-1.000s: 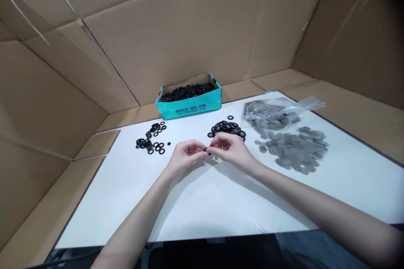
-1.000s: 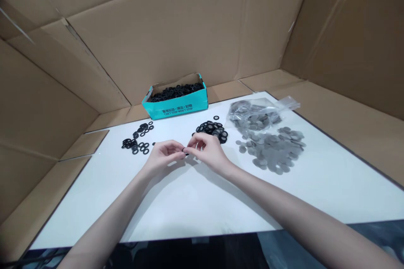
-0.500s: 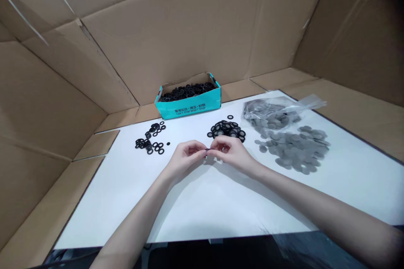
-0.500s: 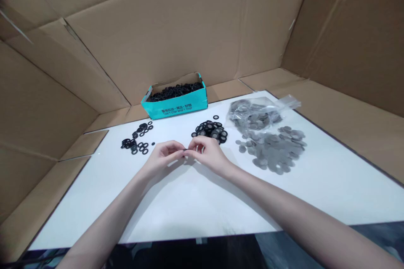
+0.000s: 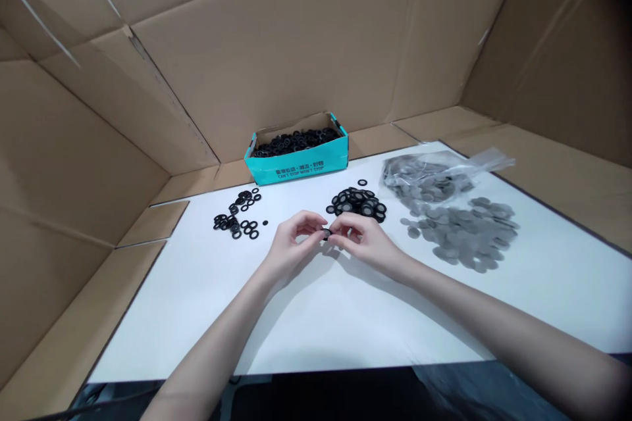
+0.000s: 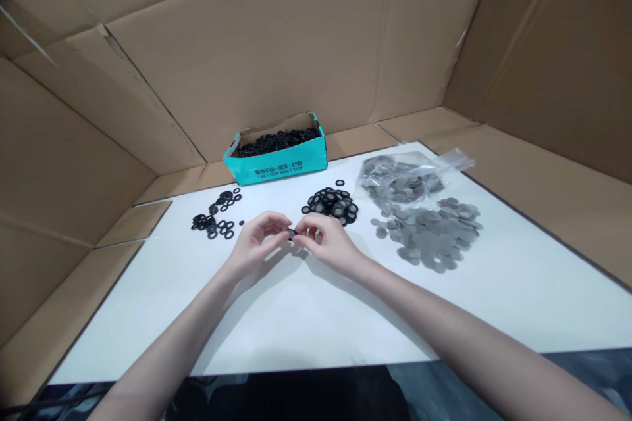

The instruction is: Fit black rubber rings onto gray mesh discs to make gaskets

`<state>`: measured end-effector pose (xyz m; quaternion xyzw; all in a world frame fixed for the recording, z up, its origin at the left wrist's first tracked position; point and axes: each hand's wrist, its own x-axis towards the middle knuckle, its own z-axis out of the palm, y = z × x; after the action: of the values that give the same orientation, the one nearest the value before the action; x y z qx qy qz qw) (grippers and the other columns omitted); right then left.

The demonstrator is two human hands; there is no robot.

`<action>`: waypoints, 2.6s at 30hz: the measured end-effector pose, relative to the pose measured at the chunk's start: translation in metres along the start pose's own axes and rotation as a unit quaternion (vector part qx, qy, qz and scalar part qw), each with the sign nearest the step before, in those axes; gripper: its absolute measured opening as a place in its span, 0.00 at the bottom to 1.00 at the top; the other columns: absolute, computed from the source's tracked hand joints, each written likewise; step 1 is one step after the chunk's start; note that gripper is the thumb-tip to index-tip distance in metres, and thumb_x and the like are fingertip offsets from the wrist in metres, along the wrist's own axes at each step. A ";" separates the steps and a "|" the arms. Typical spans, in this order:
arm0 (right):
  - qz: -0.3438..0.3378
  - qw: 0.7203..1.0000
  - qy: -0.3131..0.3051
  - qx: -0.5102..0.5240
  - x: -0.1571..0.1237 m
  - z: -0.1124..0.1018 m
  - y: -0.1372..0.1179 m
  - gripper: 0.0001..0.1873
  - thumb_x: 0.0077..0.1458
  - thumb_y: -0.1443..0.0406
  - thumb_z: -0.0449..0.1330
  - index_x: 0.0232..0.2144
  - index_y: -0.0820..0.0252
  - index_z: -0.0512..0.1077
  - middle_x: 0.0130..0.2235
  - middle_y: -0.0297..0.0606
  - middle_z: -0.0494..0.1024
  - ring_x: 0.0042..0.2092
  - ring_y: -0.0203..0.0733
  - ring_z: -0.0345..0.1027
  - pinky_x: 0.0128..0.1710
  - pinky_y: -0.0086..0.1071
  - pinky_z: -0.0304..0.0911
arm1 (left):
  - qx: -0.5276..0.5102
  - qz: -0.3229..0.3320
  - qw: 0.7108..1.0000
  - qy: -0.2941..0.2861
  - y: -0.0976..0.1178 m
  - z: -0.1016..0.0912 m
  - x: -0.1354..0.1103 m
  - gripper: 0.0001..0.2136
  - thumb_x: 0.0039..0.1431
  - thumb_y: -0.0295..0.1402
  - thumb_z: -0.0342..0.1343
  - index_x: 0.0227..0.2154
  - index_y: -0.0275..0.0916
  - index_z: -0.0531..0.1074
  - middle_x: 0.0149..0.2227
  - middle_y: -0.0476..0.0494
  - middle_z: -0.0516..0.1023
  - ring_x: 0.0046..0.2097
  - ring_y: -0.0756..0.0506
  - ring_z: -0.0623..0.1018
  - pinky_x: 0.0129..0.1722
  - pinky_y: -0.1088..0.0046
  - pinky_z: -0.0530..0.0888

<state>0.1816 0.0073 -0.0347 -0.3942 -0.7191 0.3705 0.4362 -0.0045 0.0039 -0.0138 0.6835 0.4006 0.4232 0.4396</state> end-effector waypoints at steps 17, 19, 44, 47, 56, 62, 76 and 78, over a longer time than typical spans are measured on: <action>0.034 0.997 -0.059 0.030 -0.001 -0.002 0.005 0.11 0.54 0.60 0.60 0.24 0.59 0.68 0.25 0.33 0.69 0.27 0.34 0.59 0.25 0.29 0.52 | 0.096 0.048 0.994 -0.029 -0.002 0.000 -0.001 0.03 0.61 0.30 0.55 0.34 0.37 0.67 0.33 0.49 0.71 0.35 0.51 0.72 0.38 0.76 0.70; 0.036 0.997 -0.057 0.032 -0.001 -0.003 0.005 0.11 0.54 0.60 0.60 0.24 0.59 0.68 0.25 0.32 0.68 0.27 0.34 0.59 0.25 0.29 0.52 | 0.103 0.055 0.992 -0.049 -0.003 -0.002 -0.001 0.03 0.61 0.30 0.55 0.35 0.37 0.67 0.34 0.48 0.71 0.35 0.51 0.72 0.38 0.75 0.70; -0.010 0.999 -0.040 -0.011 -0.004 -0.005 0.004 0.10 0.56 0.63 0.60 0.24 0.59 0.68 0.24 0.32 0.68 0.27 0.34 0.58 0.26 0.29 0.52 | 0.182 0.073 0.975 -0.101 0.004 -0.005 -0.002 0.04 0.61 0.25 0.51 0.37 0.39 0.66 0.35 0.49 0.74 0.36 0.51 0.74 0.39 0.75 0.72; -0.027 0.998 -0.039 -0.036 -0.004 -0.006 0.006 0.09 0.56 0.64 0.60 0.24 0.59 0.71 0.25 0.33 0.69 0.27 0.34 0.58 0.27 0.30 0.53 | 0.148 0.064 0.983 -0.083 0.001 -0.004 -0.003 0.04 0.63 0.26 0.51 0.39 0.39 0.65 0.38 0.47 0.73 0.38 0.50 0.76 0.41 0.74 0.73; -0.054 0.997 -0.032 -0.046 -0.004 -0.007 0.006 0.09 0.57 0.62 0.61 0.27 0.59 0.73 0.27 0.35 0.71 0.28 0.35 0.60 0.27 0.30 0.54 | 0.120 0.053 0.988 -0.086 -0.003 0.000 -0.004 0.03 0.63 0.29 0.52 0.38 0.39 0.65 0.37 0.46 0.73 0.37 0.50 0.75 0.40 0.74 0.73; -0.049 0.998 -0.031 -0.033 -0.003 -0.006 0.004 0.11 0.57 0.64 0.60 0.24 0.58 0.68 0.25 0.33 0.68 0.28 0.35 0.58 0.27 0.30 0.53 | 0.142 0.053 0.982 -0.108 -0.001 0.000 -0.005 0.03 0.63 0.27 0.51 0.38 0.40 0.63 0.35 0.48 0.73 0.36 0.50 0.74 0.39 0.75 0.72; -0.058 0.996 -0.024 -0.056 -0.004 -0.008 0.010 0.07 0.56 0.65 0.61 0.26 0.59 0.72 0.27 0.35 0.70 0.30 0.38 0.65 0.30 0.31 0.58 | 0.182 0.053 0.977 -0.101 -0.003 0.001 -0.004 0.03 0.63 0.27 0.50 0.39 0.40 0.65 0.36 0.48 0.73 0.36 0.50 0.73 0.39 0.74 0.70; -0.062 0.996 -0.020 -0.057 -0.003 -0.010 0.010 0.05 0.56 0.64 0.61 0.28 0.59 0.74 0.29 0.36 0.72 0.32 0.39 0.67 0.32 0.32 0.60 | 0.177 0.046 0.978 -0.102 -0.004 0.001 -0.004 0.03 0.63 0.27 0.50 0.39 0.39 0.65 0.36 0.48 0.73 0.37 0.50 0.73 0.40 0.74 0.70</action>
<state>0.1939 0.0109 -0.0411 -0.3657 -0.7707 0.3086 0.4206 -0.0058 0.0013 -0.0187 0.8077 0.3900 0.2932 0.3309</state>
